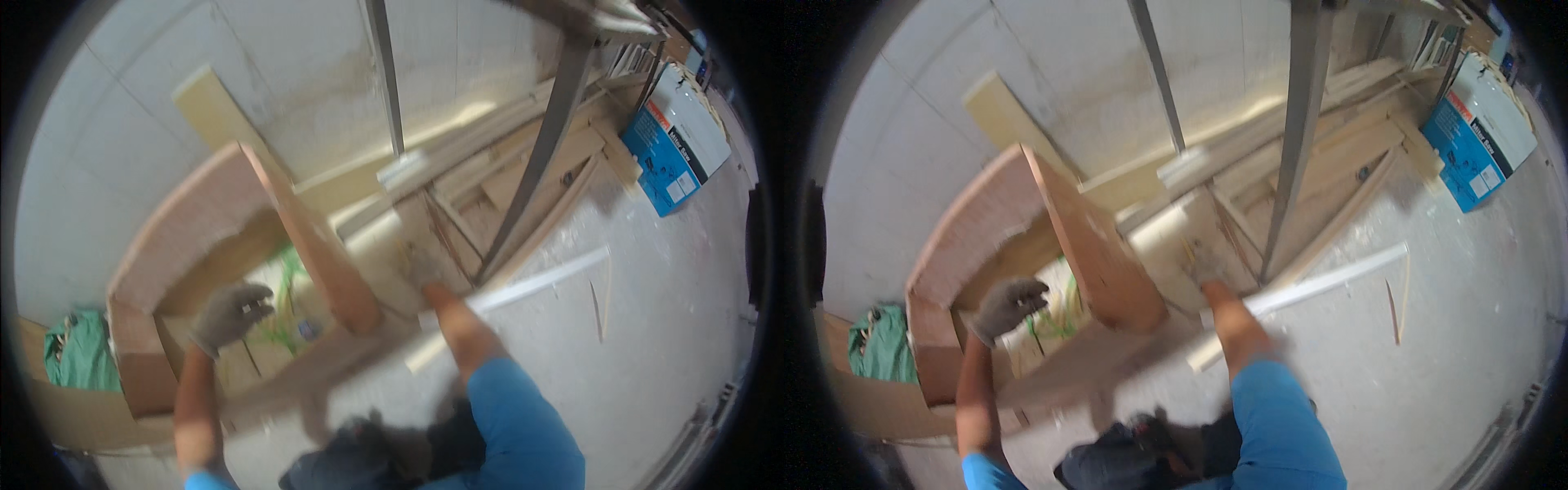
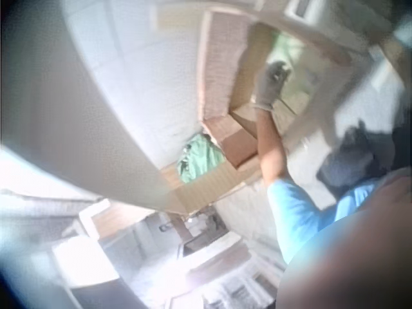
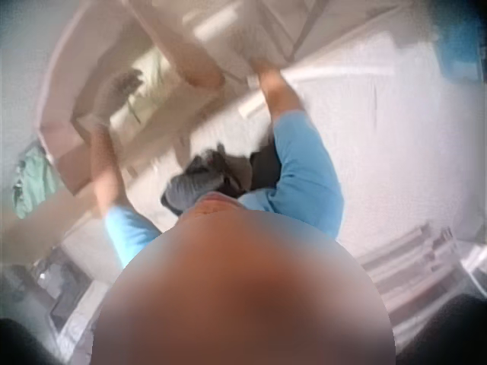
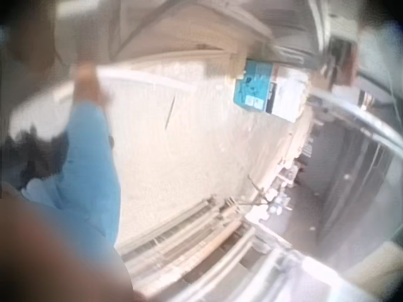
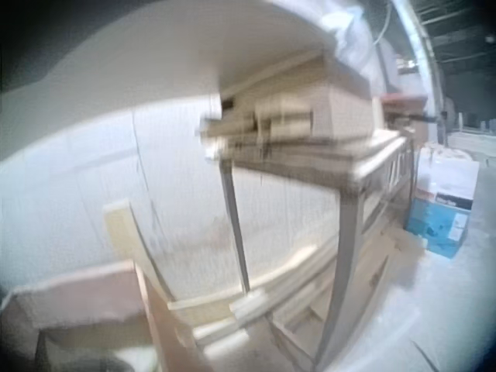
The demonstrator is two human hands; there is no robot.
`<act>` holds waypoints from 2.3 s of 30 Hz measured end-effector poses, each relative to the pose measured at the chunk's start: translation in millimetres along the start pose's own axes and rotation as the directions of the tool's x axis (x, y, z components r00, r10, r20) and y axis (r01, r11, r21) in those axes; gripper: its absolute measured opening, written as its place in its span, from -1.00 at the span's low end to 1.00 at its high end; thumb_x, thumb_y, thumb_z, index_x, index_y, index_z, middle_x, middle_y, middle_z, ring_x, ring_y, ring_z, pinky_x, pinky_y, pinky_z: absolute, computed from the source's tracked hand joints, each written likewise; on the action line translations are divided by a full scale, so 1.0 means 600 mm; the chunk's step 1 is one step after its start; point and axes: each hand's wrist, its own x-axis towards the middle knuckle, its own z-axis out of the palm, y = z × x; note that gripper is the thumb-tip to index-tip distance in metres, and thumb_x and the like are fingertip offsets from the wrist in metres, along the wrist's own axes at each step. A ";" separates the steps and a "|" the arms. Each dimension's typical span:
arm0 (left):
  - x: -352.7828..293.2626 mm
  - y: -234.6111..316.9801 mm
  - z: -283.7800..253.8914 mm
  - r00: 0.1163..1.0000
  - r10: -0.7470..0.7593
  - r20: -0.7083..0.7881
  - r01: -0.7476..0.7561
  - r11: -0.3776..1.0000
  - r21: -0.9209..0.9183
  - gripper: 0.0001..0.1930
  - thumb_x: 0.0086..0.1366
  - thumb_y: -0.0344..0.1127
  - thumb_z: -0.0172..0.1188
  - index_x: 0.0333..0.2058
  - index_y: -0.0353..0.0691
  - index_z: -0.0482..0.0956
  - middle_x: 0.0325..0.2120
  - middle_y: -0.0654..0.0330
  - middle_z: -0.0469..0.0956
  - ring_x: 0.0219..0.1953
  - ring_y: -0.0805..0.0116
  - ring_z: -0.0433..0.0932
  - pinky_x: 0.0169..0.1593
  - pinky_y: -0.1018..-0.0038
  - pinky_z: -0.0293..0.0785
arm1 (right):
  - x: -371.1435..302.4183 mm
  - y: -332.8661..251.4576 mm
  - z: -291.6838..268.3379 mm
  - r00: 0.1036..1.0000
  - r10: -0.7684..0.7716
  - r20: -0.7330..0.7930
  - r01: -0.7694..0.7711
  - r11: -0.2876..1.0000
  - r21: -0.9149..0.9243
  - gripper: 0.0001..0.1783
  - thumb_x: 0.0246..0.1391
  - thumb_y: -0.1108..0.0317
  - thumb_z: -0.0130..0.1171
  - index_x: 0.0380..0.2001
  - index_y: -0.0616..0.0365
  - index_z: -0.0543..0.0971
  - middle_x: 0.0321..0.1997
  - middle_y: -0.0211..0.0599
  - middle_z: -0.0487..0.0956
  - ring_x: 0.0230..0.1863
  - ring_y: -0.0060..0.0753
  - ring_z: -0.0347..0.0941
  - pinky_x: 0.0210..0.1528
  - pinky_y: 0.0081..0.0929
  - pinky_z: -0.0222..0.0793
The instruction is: The person assembles a curved wooden frame by inserting small wooden pieces into slots along the top edge. They repeatedly pick pieces from a cardboard box, fit them into the frame, and adjust their position. The person also handles a long white strip and places it on the frame.
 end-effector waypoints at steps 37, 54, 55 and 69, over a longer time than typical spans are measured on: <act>0.137 0.249 -0.122 0.876 0.031 -0.482 -0.289 0.833 -0.472 -0.64 0.19 -0.30 0.32 -0.09 -0.38 0.58 -0.28 0.14 0.62 -0.32 0.40 0.59 -0.18 0.49 0.51 | -0.125 0.053 -0.154 0.972 -0.163 -0.167 0.191 0.968 0.165 -0.66 -0.05 0.12 0.23 -0.31 0.16 0.63 -0.24 0.08 0.64 -0.17 0.16 0.58 -0.08 -0.06 0.48; 0.263 0.552 -0.164 0.643 0.014 -0.766 -0.675 0.482 -0.558 -0.65 0.12 -0.22 0.45 -0.21 -0.35 0.65 -0.42 0.20 0.64 -0.42 0.47 0.53 -0.28 0.54 0.46 | -0.361 0.116 -0.374 0.884 -0.021 -0.466 0.288 0.810 0.511 -0.71 -0.16 0.29 0.37 -0.57 0.18 0.44 -0.61 -0.23 0.53 -0.56 -0.27 0.49 -0.43 -0.34 0.42; 0.262 0.555 -0.166 0.658 0.000 -0.753 -0.667 0.464 -0.583 -0.68 0.14 -0.23 0.44 -0.23 -0.35 0.66 -0.44 0.20 0.64 -0.43 0.47 0.53 -0.29 0.54 0.46 | -0.363 0.111 -0.375 0.874 -0.021 -0.485 0.311 0.792 0.525 -0.72 -0.16 0.32 0.36 -0.57 0.17 0.43 -0.62 -0.23 0.51 -0.57 -0.27 0.47 -0.44 -0.34 0.40; 0.256 0.569 -0.164 0.675 -0.080 -0.733 -0.674 0.338 -0.657 -0.72 0.16 -0.28 0.42 -0.25 -0.34 0.62 -0.44 0.22 0.61 -0.45 0.51 0.47 -0.32 0.54 0.42 | -0.409 0.093 -0.454 0.802 -0.016 -0.597 0.420 0.725 0.545 -0.74 -0.13 0.39 0.38 -0.53 0.21 0.45 -0.59 -0.30 0.52 -0.58 -0.51 0.43 -0.47 -0.48 0.40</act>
